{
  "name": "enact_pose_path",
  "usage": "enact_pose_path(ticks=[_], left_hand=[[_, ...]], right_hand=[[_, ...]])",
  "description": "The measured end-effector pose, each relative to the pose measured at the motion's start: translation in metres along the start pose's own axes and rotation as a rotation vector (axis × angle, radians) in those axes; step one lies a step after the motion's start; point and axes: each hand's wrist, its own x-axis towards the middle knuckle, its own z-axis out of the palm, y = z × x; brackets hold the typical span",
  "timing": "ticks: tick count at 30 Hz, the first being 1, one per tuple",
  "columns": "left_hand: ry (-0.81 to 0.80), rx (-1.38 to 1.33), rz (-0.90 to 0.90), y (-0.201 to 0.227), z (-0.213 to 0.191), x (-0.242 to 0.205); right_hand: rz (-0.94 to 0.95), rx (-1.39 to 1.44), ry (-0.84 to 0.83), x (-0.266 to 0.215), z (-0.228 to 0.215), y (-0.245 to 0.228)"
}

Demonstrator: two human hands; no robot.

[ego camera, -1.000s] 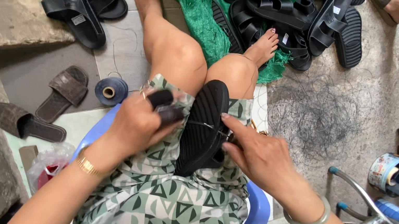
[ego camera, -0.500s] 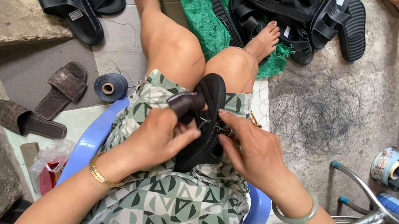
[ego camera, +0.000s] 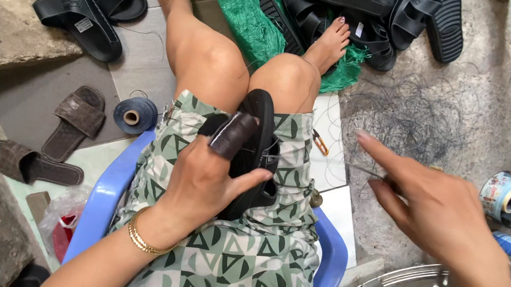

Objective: The person sits on a low chair and sews a black slipper using a needle and thread. They hold the slipper on their lap, repeatedly pushing the needle through the sole and pulling the thread to stitch the parts together.

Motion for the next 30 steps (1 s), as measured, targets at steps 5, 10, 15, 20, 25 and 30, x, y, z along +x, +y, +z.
enact_pose_path(ticks=[5, 10, 15, 20, 25, 30], left_hand=[[0.298, -0.11, 0.293, -0.001, -0.006, -0.01], [0.246, -0.294, 0.28, 0.01, -0.021, -0.024], [0.269, -0.229, 0.187, 0.0, -0.01, -0.024], [0.319, -0.26, 0.141, -0.001, -0.009, -0.022], [0.346, -0.138, 0.064, -0.026, 0.002, -0.036], [0.326, 0.102, 0.092, -0.062, -0.016, -0.04]], right_hand=[[-0.538, 0.36, -0.281, -0.005, 0.029, -0.016], [-0.338, 0.699, 0.101, 0.015, 0.046, -0.023], [-0.308, 0.654, 0.297, 0.041, 0.066, -0.048], [-0.41, -0.104, 0.778, 0.057, 0.078, -0.052], [-0.292, 0.849, 0.202, 0.024, 0.081, -0.044], [-0.18, 1.209, -0.427, -0.035, 0.107, -0.001]])
